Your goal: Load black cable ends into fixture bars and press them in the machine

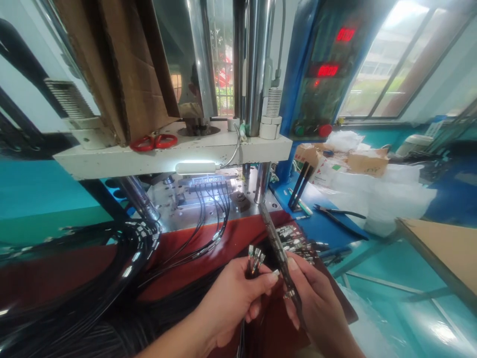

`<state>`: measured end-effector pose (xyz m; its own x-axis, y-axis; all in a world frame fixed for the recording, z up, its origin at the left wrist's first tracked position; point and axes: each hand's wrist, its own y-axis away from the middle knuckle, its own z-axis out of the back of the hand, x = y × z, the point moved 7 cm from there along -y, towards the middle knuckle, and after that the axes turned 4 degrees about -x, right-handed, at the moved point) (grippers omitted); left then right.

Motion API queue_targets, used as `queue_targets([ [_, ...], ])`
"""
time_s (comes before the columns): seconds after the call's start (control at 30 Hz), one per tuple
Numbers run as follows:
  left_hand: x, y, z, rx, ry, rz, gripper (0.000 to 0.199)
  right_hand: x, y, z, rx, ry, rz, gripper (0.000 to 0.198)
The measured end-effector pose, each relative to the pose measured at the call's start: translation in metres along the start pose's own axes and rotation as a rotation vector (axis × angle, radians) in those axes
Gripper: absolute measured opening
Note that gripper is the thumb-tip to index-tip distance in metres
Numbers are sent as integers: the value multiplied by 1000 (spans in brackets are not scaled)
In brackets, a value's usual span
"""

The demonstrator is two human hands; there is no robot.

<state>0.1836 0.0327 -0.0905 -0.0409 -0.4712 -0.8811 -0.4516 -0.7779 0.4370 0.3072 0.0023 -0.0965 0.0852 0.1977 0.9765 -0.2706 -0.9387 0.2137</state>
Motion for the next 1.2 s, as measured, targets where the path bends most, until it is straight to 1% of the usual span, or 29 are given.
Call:
queue_targets([
  [0.13,-1,-2,-6,51,-68,-23,19,4,2,-2,-24,36,27,55],
  [0.3,-2,-2,-11,102,-114,-60,17,4,3,-2,-45,92,26,55],
  [0.47,0,-2,-12,116,-103,-60,16,4,3,-3,-55,130,44,55],
  [0.63,0,-2,-10,93,-121,-62,16,7,7,-5,-86,157,59,52],
  [0.83,-2,-1,-13,104,-54,-63,24,10,7,-7,-108,274,161,49],
  [0.9,-1,-1,-11,94,-72,-51,23,7,6,-6,-102,242,128,50],
  [0.97,-1,0,-8,100,-66,-27,20,3,5,-4,-76,163,70,53],
  [1.07,-7,3,-1,100,25,-16,16,-1,4,2,-66,37,9,58],
  [1.13,-12,6,6,75,74,-17,19,-2,3,5,-55,-14,-14,60],
  [1.2,-15,9,10,69,78,-13,22,-3,2,5,-29,-15,-31,60],
])
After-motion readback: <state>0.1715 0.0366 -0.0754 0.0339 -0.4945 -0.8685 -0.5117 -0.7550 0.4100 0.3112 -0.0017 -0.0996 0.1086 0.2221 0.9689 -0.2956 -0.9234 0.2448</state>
